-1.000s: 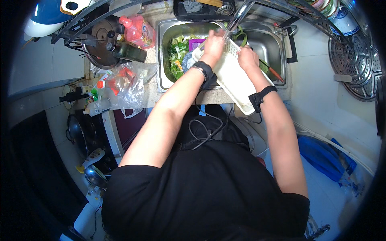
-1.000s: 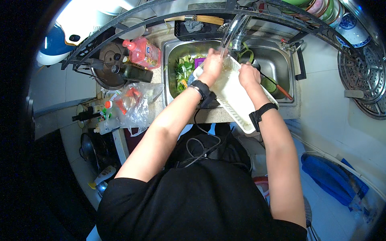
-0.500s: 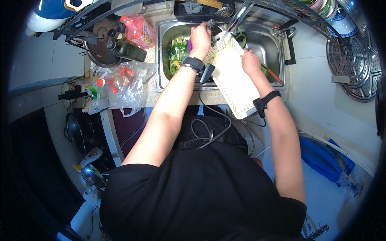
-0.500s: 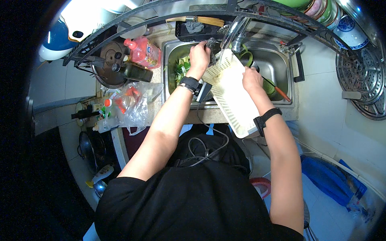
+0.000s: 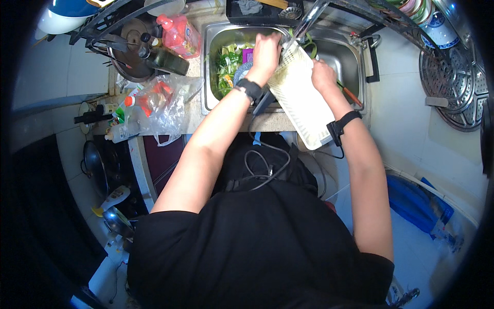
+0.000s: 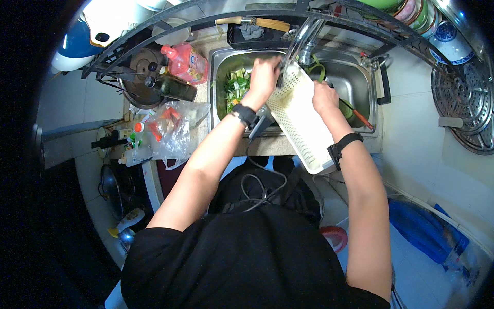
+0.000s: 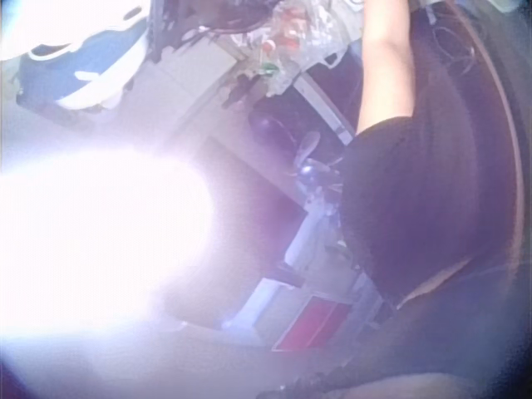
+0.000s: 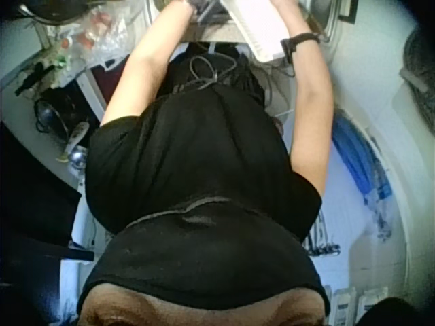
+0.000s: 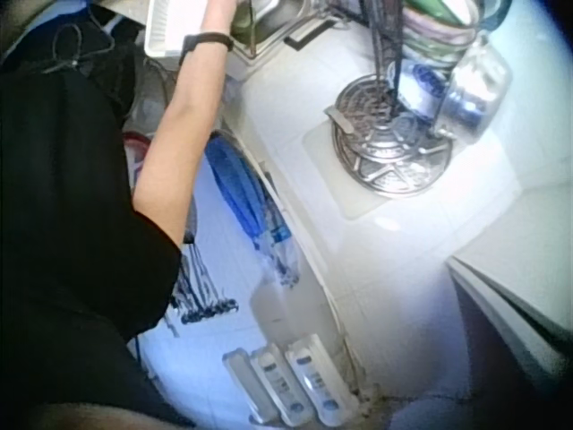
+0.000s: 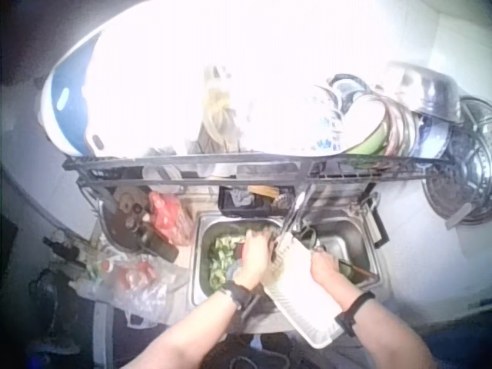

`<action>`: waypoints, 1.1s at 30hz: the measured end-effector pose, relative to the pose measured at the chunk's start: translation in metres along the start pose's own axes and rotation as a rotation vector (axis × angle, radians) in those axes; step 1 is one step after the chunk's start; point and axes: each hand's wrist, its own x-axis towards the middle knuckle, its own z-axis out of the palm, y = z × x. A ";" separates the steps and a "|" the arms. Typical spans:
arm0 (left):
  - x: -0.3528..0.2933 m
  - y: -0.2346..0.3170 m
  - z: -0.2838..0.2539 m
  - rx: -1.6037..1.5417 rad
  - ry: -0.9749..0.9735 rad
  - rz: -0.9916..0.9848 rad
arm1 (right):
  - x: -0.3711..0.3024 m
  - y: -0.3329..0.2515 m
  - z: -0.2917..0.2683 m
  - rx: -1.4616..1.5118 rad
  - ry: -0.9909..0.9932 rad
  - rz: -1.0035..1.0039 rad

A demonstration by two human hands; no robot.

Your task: The person scrubs a white plastic cutting board with a metal scouring pad under running water in a kitchen sink. They repeatedly rinse and scrub both sides of the board, then place it in the sink.

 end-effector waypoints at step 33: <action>0.002 0.015 0.046 -0.275 0.006 -0.324 | -0.006 -0.022 0.007 -0.088 0.055 -0.066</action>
